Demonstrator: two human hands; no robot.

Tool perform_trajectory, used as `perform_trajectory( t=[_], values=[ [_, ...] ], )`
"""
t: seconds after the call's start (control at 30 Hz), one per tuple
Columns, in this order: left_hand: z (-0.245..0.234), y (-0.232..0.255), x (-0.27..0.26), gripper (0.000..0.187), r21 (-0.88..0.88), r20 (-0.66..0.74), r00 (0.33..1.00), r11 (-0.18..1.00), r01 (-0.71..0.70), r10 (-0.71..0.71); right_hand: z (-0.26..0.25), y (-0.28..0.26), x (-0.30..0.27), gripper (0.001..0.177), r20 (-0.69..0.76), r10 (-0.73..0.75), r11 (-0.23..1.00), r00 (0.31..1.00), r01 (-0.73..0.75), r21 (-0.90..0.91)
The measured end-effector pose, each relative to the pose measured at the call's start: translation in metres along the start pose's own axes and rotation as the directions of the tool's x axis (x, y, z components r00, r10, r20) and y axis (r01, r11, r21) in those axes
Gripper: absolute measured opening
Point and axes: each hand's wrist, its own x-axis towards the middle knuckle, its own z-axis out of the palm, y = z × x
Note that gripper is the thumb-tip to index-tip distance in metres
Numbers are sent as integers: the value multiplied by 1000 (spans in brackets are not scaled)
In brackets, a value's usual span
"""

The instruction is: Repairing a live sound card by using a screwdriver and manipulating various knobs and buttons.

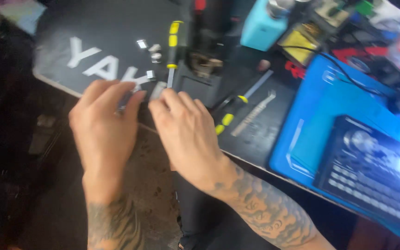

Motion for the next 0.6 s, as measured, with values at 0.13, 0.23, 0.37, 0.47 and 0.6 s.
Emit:
perform_trajectory(
  t=[0.13,0.23,0.37,0.47,0.6],
  values=[
    [-18,66,-11,18,-163,15,1000,987,-4,6,-71,4,-46,39,-42,9,995,999,-4,95],
    [-4,117,-32,21,-414,53,986,902,-123,159,-123,34,-109,28,-139,114,982,984,-91,166],
    [43,182,-48,25,-650,261,884,748,-136,388,-176,87,-183,20,-213,413,909,886,-415,38],
    [77,217,-52,24,-673,258,822,705,-224,507,-187,115,-212,18,-257,439,893,861,-451,16],
    [101,247,-51,17,-575,225,806,742,-344,547,-188,136,-217,22,-264,387,919,883,-392,38]
  ],
)
